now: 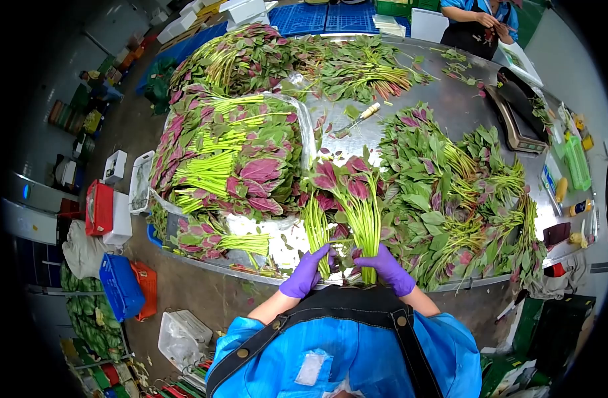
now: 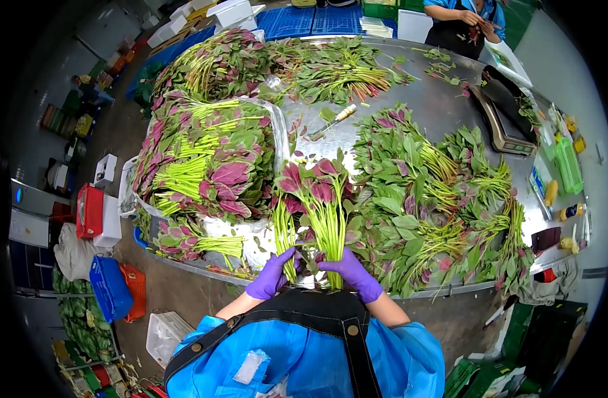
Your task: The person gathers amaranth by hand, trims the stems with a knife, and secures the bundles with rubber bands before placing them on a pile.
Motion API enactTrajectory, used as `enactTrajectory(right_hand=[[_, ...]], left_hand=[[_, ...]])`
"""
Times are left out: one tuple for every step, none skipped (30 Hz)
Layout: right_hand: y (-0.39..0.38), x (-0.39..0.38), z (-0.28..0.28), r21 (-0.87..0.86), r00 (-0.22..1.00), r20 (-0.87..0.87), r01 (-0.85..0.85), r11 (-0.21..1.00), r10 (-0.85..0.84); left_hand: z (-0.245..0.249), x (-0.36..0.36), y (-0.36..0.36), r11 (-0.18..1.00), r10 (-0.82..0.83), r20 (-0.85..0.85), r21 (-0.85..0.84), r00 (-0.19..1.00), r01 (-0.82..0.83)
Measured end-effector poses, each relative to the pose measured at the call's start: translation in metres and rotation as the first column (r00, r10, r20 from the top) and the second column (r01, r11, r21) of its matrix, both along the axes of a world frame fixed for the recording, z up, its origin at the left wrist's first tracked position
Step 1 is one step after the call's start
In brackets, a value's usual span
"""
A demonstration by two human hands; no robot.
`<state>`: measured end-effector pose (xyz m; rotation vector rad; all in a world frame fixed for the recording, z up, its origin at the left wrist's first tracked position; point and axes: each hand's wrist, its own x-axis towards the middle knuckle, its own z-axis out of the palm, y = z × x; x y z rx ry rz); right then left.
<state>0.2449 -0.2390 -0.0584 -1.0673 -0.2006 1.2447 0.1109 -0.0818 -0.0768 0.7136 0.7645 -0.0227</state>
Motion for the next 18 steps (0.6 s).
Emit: enactTrajectory(right_hand=[[0.001, -0.002, -0.006, -0.012, 0.994, 0.09, 0.058, 0.998, -0.057], [0.003, -0.003, -0.013, -0.014, 0.994, 0.09, 0.062, 0.998, -0.06], [0.007, -0.004, -0.018, -0.039, 0.984, 0.121, 0.137, 0.99, -0.131], [0.01, -0.004, -0.02, -0.061, 0.968, 0.154, 0.21, 0.976, -0.199], [0.014, -0.006, -0.02, -0.066, 0.953, 0.139, 0.28, 0.958, -0.269], [0.018, -0.004, -0.02, -0.064, 0.953, 0.139, 0.281, 0.958, -0.27], [0.022, -0.002, -0.021, -0.044, 0.929, 0.215, 0.316, 0.948, -0.3], [0.025, -0.001, -0.022, -0.022, 0.899, 0.29, 0.35, 0.937, -0.329], [0.029, -0.002, -0.021, -0.008, 0.895, 0.266, 0.372, 0.928, -0.357], [0.031, -0.004, -0.021, -0.007, 0.895, 0.267, 0.373, 0.928, -0.358], [0.033, -0.005, -0.022, -0.043, 0.871, 0.355, 0.377, 0.925, -0.339], [0.035, -0.006, -0.022, -0.078, 0.842, 0.44, 0.383, 0.92, -0.313], [0.037, -0.009, -0.023, -0.048, 0.849, 0.416, 0.379, 0.924, -0.326], [0.038, -0.011, -0.023, -0.047, 0.848, 0.417, 0.378, 0.924, -0.326], [0.038, -0.014, -0.023, -0.035, 0.891, 0.34, 0.33, 0.943, -0.299], [0.038, -0.015, -0.022, -0.019, 0.927, 0.262, 0.282, 0.959, -0.267], [0.037, -0.014, -0.021, -0.019, 0.928, 0.262, 0.28, 0.96, -0.266], [0.037, -0.013, -0.019, 0.014, 0.949, 0.215, 0.231, 0.973, -0.229]], left_hand=[[0.004, 0.001, -0.003, 1.0, -0.003, 0.0, -0.002, 1.0, 0.003], [0.01, 0.003, -0.005, 0.999, -0.035, 0.018, 0.027, 0.999, 0.035], [0.013, 0.004, -0.007, 0.996, -0.067, 0.036, 0.059, 0.997, 0.065], [0.011, 0.004, -0.008, 0.996, -0.069, 0.038, 0.06, 0.997, 0.067], [0.006, 0.002, -0.01, 0.996, -0.081, 0.038, -0.032, 0.996, 0.082], [0.004, 0.001, -0.011, 0.988, -0.093, 0.038, -0.123, 0.995, 0.097], [0.003, -0.001, -0.012, 0.984, -0.143, 0.028, -0.106, 0.989, 0.145], [0.003, -0.001, -0.013, 0.984, -0.144, 0.028, -0.104, 0.989, 0.146], [0.009, -0.001, -0.016, 0.982, -0.181, 0.007, -0.06, 0.983, 0.181], [0.012, 0.0, -0.018, 0.976, -0.217, -0.016, -0.017, 0.976, 0.217], [0.01, 0.0, -0.019, 0.973, -0.23, -0.027, 0.006, 0.973, 0.23], [0.011, 0.002, -0.019, 0.973, -0.23, -0.025, 0.007, 0.973, 0.23], [0.013, 0.003, -0.019, 0.971, -0.239, -0.027, 0.022, 0.971, 0.239], [0.014, 0.004, -0.019, 0.968, -0.248, -0.029, 0.036, 0.968, 0.249], [0.014, 0.004, -0.019, 0.968, -0.247, -0.029, 0.036, 0.969, 0.248], [0.013, 0.004, -0.019, 0.976, -0.218, -0.023, -0.003, 0.976, 0.218], [0.012, 0.004, -0.019, 0.981, -0.189, -0.018, -0.042, 0.982, 0.188], [0.012, 0.004, -0.019, 0.981, -0.188, -0.018, -0.043, 0.982, 0.187]])
